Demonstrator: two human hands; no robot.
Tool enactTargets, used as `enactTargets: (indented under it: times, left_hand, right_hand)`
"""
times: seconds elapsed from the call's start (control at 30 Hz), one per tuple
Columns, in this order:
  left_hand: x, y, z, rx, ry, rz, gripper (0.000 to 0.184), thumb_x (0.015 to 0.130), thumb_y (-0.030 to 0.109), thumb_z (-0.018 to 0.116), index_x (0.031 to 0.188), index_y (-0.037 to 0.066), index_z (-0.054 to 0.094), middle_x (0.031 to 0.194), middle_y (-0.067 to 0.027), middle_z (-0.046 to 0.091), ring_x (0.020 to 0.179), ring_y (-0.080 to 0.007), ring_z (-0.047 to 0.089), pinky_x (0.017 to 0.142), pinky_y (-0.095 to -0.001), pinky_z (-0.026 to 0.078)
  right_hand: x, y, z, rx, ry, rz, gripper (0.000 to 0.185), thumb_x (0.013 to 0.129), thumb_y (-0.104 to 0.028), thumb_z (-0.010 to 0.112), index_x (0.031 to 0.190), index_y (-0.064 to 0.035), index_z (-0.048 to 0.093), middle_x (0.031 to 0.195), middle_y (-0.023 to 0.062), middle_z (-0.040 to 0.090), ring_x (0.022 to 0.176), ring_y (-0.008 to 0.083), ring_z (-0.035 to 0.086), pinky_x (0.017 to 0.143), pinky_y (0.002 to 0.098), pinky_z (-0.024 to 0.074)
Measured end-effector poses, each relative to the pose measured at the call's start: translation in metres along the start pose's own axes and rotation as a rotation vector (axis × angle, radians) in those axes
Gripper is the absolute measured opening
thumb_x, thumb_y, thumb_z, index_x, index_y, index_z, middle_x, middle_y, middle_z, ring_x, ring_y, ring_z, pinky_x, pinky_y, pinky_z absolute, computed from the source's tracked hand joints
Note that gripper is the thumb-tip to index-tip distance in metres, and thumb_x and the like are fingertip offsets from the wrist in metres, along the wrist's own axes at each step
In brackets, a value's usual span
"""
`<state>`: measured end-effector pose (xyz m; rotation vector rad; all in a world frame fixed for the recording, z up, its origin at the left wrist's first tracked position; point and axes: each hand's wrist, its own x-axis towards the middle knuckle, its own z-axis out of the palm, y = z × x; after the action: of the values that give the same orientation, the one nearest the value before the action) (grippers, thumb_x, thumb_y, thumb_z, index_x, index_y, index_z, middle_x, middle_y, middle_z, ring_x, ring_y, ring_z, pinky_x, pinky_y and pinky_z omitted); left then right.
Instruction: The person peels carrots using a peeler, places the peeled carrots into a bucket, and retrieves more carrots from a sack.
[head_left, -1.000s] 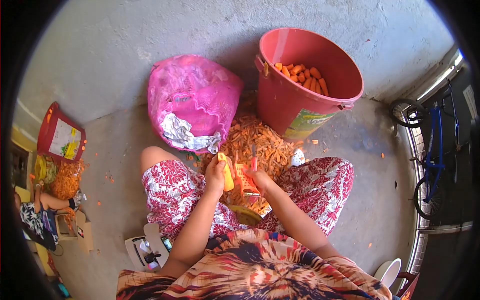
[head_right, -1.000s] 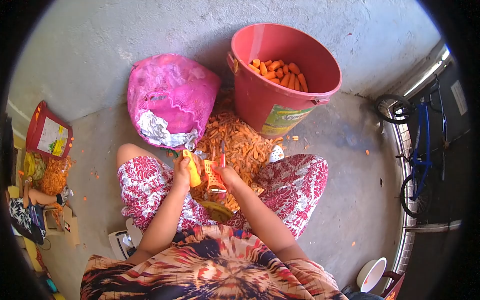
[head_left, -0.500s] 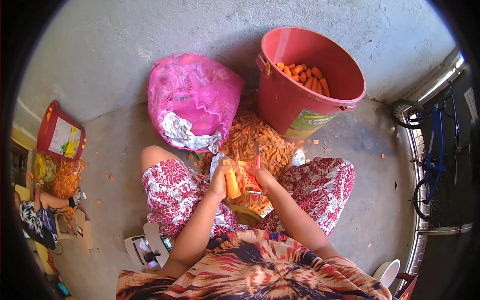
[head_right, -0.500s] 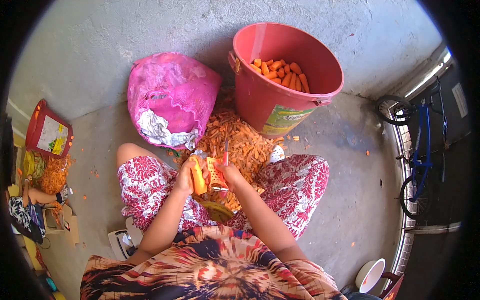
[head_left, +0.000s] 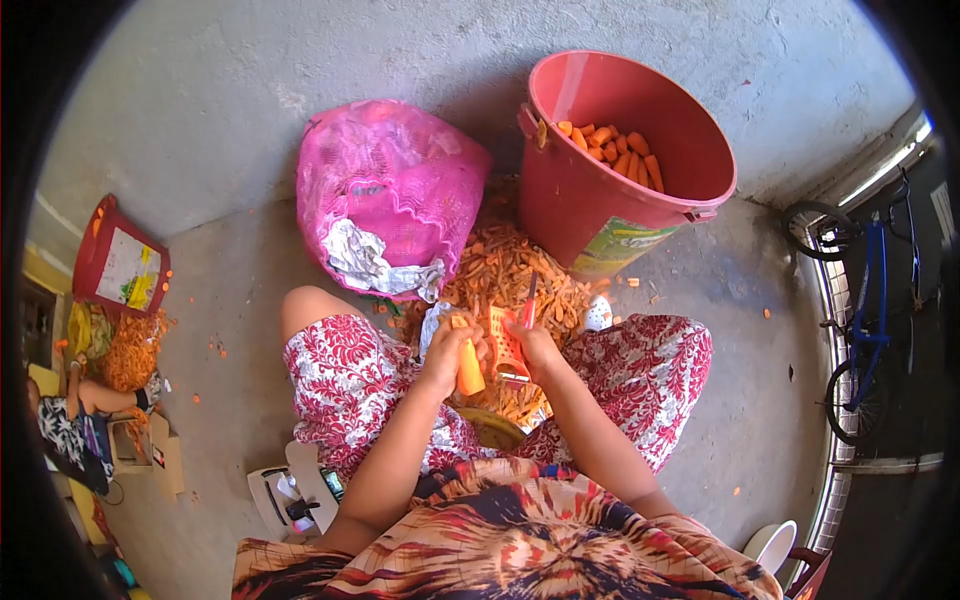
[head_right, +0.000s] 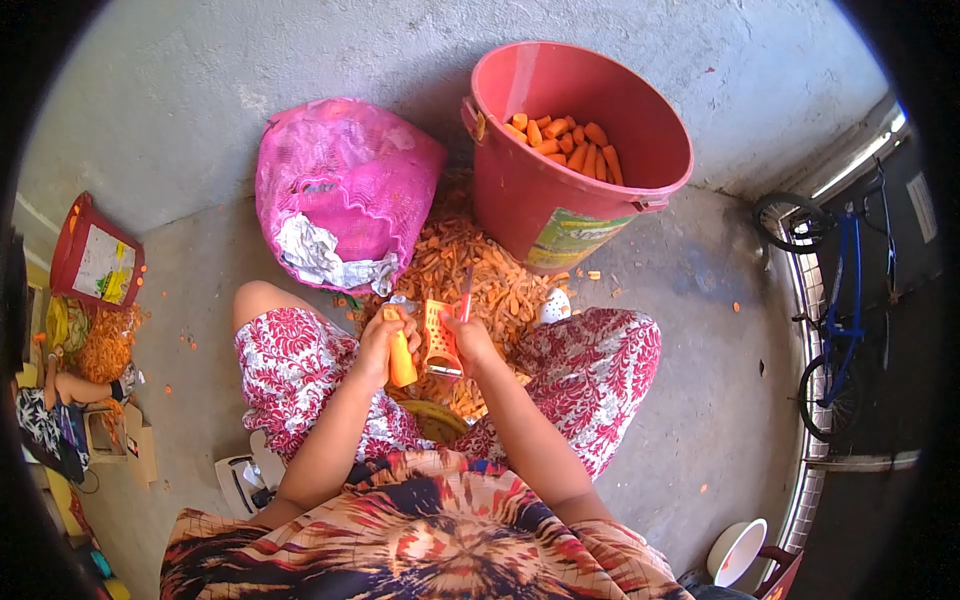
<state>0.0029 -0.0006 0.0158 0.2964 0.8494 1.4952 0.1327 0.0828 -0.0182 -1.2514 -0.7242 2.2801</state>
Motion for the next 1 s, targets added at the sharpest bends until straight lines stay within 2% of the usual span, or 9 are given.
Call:
enactTargets:
  times: [0.1,0.13,0.27,0.5,0.6,0.73,0.83,0.87,1.0]
  left_hand:
    - [0.004,-0.006,-0.005,0.112,0.251,-0.022,0.027,0.070,0.001,0.051,0.094,0.006,0.042,0.079,-0.0068,0.042,0.069,-0.0177,0.048,0.059,-0.0318,0.048]
    - [0.006,-0.007,-0.019,-0.016,0.243,-0.111,0.035,0.067,-0.002,0.054,0.099,0.007,0.043,0.089,-0.0091,0.043,0.081,-0.0206,0.049,0.065,-0.0334,0.048]
    - [0.014,-0.018,-0.035,-0.350,0.255,-0.250,0.034,0.071,0.004,0.056,0.102,0.007,0.043,0.094,-0.0125,0.050,0.089,-0.0243,0.052,0.064,-0.0351,0.048]
    - [0.010,-0.011,-0.026,-0.353,0.176,-0.436,0.035,0.072,0.008,0.057,0.104,0.008,0.043,0.092,-0.0098,0.053,0.076,-0.0232,0.056,0.059,-0.0328,0.047]
    - [0.002,-0.009,-0.018,0.121,0.253,-0.440,0.037,0.070,0.007,0.059,0.103,0.003,0.042,0.090,-0.0102,0.054,0.076,-0.0180,0.055,0.054,-0.0323,0.045]
    - [0.011,-0.021,-0.054,1.092,0.277,0.092,0.040,0.062,0.007,0.065,0.097,0.003,0.046,0.078,-0.0072,0.057,0.066,-0.0160,0.055,0.056,-0.0325,0.046]
    - [0.010,-0.014,-0.048,1.295,0.286,0.233,0.040,0.060,0.012,0.068,0.093,0.002,0.049,0.078,-0.0103,0.058,0.065,-0.0200,0.057,0.060,-0.0314,0.045]
    - [0.009,-0.010,-0.043,1.323,0.308,0.230,0.038,0.060,0.013,0.069,0.091,0.002,0.050,0.078,-0.0114,0.058,0.066,-0.0212,0.058,0.061,-0.0311,0.045]
    - [0.006,-0.005,-0.029,1.410,0.382,0.212,0.035,0.061,0.017,0.068,0.088,0.001,0.053,0.075,-0.0147,0.059,0.068,-0.0251,0.059,0.062,-0.0310,0.044]
  right_hand:
    - [-0.002,-0.011,-0.001,0.048,0.058,-0.135,0.018,0.082,-0.016,0.051,0.088,0.0010,0.050,0.072,0.0068,0.056,0.059,0.0171,0.055,0.053,0.0305,0.0454]
    - [-0.001,-0.014,-0.005,0.024,0.064,-0.124,0.018,0.082,-0.017,0.051,0.086,0.0009,0.051,0.071,0.0057,0.055,0.059,0.0163,0.055,0.053,0.0293,0.0449]
    - [0.003,-0.014,-0.012,-0.028,0.075,-0.183,0.017,0.083,-0.016,0.051,0.087,0.0003,0.050,0.071,0.0060,0.055,0.059,0.0146,0.055,0.054,0.0279,0.0447]
    - [-0.007,-0.016,-0.001,-0.141,0.043,-0.206,0.014,0.082,-0.013,0.050,0.085,0.0004,0.052,0.071,0.0061,0.056,0.060,0.0129,0.054,0.054,0.0264,0.0436]
    - [-0.008,-0.021,-0.013,-0.664,-0.019,-0.198,0.018,0.080,-0.017,0.053,0.083,0.0013,0.053,0.069,0.0040,0.055,0.058,0.0122,0.051,0.054,0.0274,0.0420]
    - [-0.031,-0.034,-0.018,-1.223,-0.200,-0.123,0.032,0.076,-0.029,0.057,0.074,0.0020,0.050,0.062,0.0106,0.051,0.060,0.0163,0.046,0.058,0.0330,0.0387]
    - [-0.019,-0.020,-0.025,-1.316,-0.283,-0.101,0.038,0.076,-0.033,0.057,0.070,0.0035,0.049,0.059,0.0129,0.047,0.058,0.0174,0.045,0.056,0.0342,0.0370]
    - [-0.012,-0.012,-0.028,-1.309,-0.256,-0.122,0.032,0.073,-0.029,0.056,0.072,0.0035,0.052,0.062,0.0162,0.052,0.060,0.0235,0.051,0.058,0.0356,0.0389]
    - [-0.014,-0.012,-0.017,-1.183,-0.270,-0.070,0.035,0.074,-0.031,0.056,0.071,0.0039,0.051,0.060,0.0158,0.050,0.058,0.0236,0.048,0.058,0.0367,0.0379]
